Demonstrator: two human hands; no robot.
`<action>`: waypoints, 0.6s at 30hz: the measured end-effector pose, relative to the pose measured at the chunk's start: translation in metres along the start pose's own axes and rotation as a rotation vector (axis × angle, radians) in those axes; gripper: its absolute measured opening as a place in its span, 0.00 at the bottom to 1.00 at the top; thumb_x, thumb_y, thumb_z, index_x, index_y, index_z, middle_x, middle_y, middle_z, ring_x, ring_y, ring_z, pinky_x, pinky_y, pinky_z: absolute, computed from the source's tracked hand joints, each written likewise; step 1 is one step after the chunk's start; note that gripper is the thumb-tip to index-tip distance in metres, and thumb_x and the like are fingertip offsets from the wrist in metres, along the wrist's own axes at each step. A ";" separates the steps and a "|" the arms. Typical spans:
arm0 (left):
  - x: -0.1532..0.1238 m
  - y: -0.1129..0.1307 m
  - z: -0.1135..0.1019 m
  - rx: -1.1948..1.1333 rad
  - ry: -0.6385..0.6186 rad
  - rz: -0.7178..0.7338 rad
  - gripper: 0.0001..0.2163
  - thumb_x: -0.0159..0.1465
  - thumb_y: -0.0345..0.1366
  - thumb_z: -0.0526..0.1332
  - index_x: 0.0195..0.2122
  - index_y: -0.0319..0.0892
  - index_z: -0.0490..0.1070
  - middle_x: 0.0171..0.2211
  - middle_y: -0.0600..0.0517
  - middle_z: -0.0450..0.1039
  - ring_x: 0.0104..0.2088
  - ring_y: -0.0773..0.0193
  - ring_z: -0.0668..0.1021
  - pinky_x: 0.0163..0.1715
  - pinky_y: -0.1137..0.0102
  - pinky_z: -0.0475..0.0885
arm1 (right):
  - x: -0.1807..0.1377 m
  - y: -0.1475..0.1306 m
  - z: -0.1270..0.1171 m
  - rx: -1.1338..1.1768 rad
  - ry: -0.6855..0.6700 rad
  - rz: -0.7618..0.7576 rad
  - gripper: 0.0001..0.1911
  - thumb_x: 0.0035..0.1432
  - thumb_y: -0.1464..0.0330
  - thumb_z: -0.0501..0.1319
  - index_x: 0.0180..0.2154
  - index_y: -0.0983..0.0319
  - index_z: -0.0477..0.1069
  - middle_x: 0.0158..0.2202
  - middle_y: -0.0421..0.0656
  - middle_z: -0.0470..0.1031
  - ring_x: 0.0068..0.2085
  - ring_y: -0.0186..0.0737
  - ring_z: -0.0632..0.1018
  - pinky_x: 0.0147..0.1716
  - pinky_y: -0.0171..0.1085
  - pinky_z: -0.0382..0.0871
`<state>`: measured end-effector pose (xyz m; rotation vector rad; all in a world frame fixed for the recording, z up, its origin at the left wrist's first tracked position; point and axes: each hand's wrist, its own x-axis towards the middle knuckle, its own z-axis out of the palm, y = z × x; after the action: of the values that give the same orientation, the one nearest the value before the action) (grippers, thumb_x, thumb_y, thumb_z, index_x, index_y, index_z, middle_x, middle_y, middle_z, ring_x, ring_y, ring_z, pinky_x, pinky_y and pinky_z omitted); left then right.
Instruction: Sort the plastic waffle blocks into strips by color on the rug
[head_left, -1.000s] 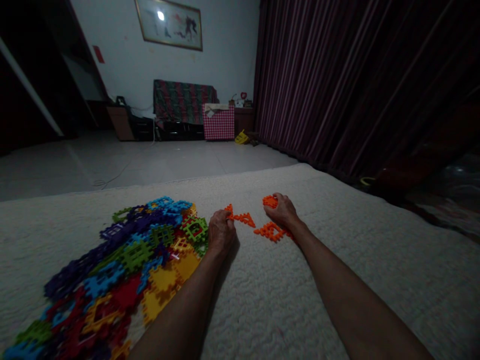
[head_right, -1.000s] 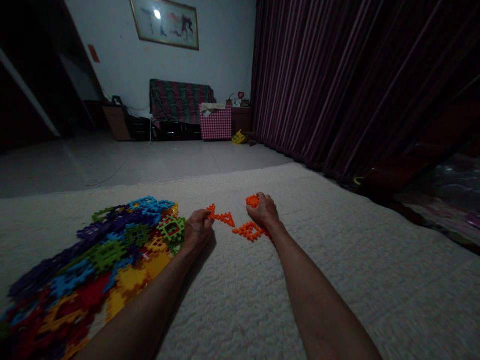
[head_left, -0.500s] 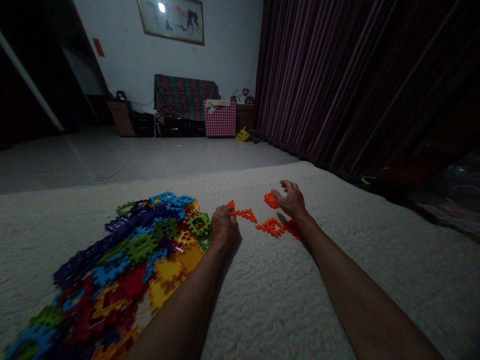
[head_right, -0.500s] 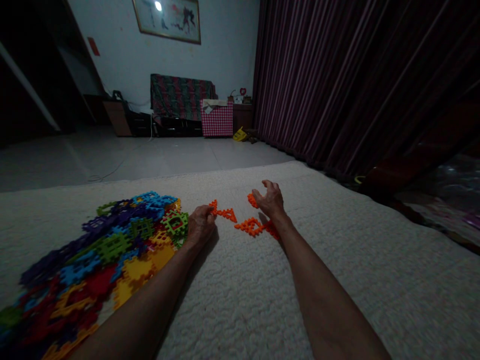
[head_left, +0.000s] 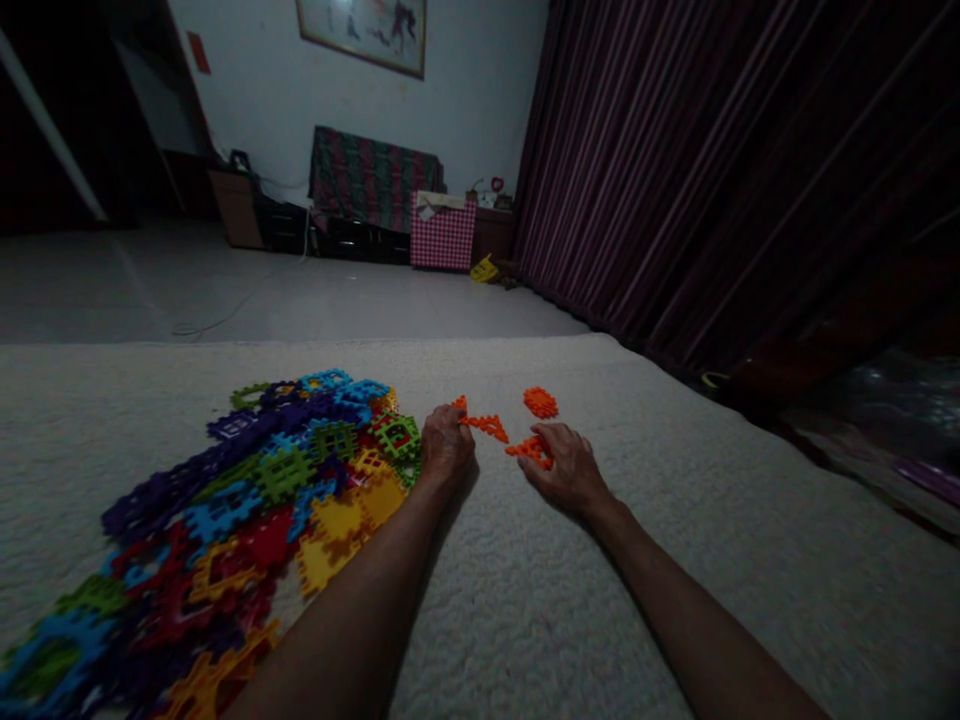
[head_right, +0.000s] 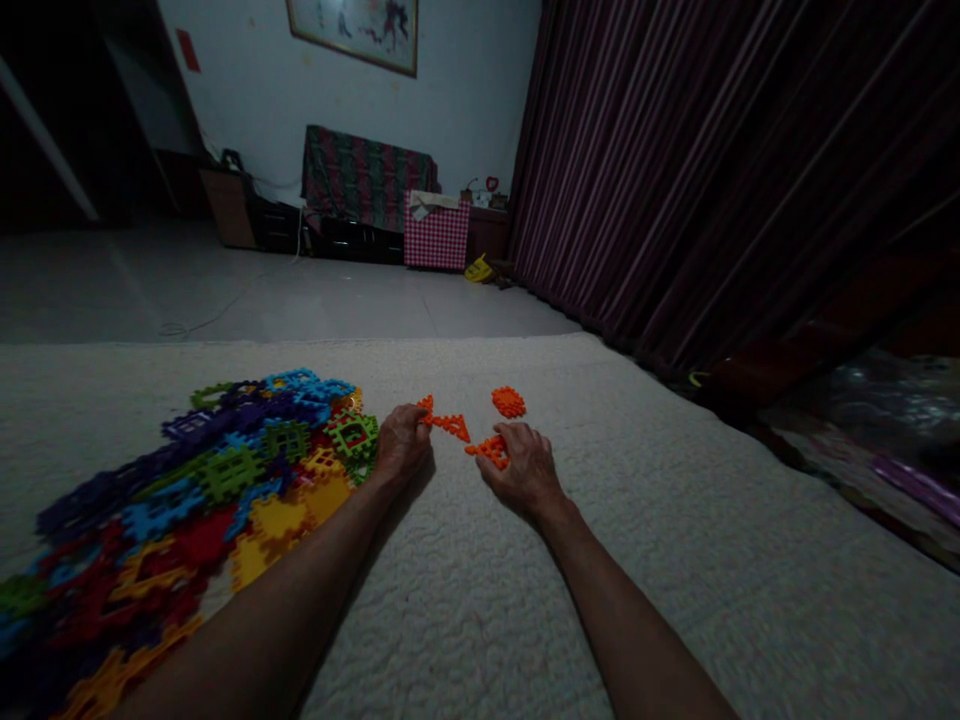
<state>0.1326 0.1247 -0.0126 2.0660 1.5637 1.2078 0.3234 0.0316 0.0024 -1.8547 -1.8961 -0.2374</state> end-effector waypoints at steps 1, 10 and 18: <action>0.000 0.000 0.000 0.002 0.000 -0.004 0.13 0.59 0.24 0.55 0.38 0.42 0.77 0.39 0.47 0.78 0.43 0.58 0.77 0.49 0.65 0.71 | 0.000 -0.001 -0.001 -0.023 -0.018 0.013 0.23 0.57 0.57 0.62 0.51 0.61 0.69 0.50 0.50 0.74 0.51 0.50 0.73 0.52 0.48 0.62; -0.002 0.000 0.001 -0.023 0.013 -0.014 0.13 0.58 0.24 0.56 0.38 0.43 0.78 0.40 0.47 0.77 0.43 0.59 0.77 0.49 0.66 0.70 | 0.001 0.004 -0.011 -0.078 -0.160 0.125 0.28 0.58 0.51 0.60 0.56 0.56 0.65 0.60 0.50 0.68 0.57 0.55 0.67 0.51 0.53 0.61; 0.000 0.002 -0.001 -0.002 -0.021 -0.030 0.12 0.59 0.25 0.57 0.38 0.42 0.78 0.40 0.46 0.78 0.44 0.57 0.78 0.49 0.65 0.70 | 0.000 -0.023 -0.003 0.022 -0.097 -0.001 0.14 0.59 0.60 0.61 0.45 0.59 0.72 0.47 0.49 0.74 0.49 0.49 0.72 0.50 0.46 0.65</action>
<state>0.1331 0.1232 -0.0103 2.0397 1.5779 1.1730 0.3021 0.0286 0.0099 -1.8819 -1.9557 -0.1283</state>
